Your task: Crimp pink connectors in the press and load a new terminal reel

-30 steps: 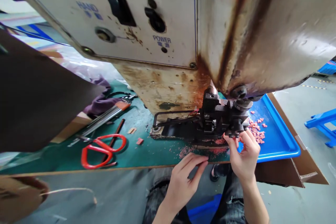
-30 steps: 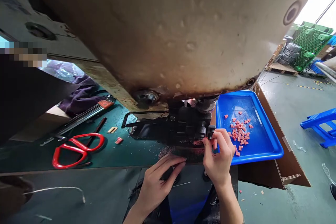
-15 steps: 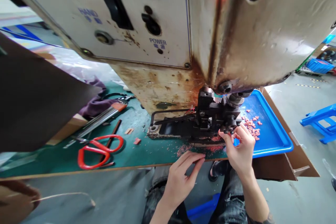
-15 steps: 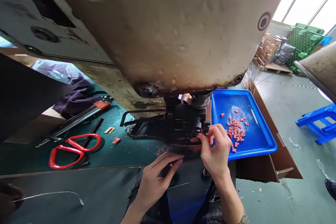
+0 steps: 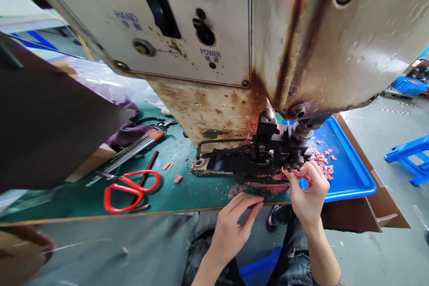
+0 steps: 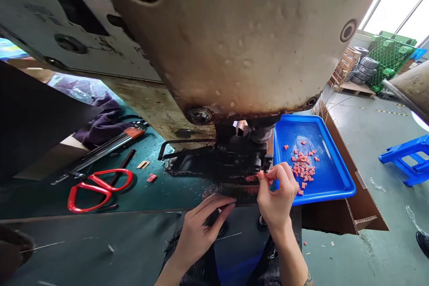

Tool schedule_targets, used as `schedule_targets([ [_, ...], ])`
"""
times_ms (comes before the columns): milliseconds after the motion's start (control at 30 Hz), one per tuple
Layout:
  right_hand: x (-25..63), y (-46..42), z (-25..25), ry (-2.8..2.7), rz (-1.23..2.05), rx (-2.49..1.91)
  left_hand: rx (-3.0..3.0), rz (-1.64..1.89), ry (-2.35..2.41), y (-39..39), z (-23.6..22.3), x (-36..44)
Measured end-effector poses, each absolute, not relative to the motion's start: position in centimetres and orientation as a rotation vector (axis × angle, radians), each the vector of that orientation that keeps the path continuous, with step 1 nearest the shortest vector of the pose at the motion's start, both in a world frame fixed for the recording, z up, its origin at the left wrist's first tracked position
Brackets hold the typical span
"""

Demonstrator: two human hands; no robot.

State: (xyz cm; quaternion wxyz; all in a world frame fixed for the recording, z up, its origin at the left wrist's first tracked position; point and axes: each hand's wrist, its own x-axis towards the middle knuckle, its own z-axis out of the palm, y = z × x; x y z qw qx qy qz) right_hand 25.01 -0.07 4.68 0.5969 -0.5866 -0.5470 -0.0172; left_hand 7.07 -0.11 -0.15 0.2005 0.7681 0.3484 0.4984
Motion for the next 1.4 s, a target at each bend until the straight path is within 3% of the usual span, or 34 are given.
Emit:
schedule_targets([
  [633,24.9,-3.6,4.4,-1.266,-0.280,-1.124,2.120,1.395,0.941,0.1,-0.1,6.8],
  [1133,25.3,-4.8,5.1,-1.322,-0.280,-1.160,2.111,1.335,0.950,-0.1,0.0,6.5],
  [1400,33.3,-4.4,2.7,-1.226,-0.209,-1.550,2.150,1.408,1.330,0.9,1.0,0.8],
])
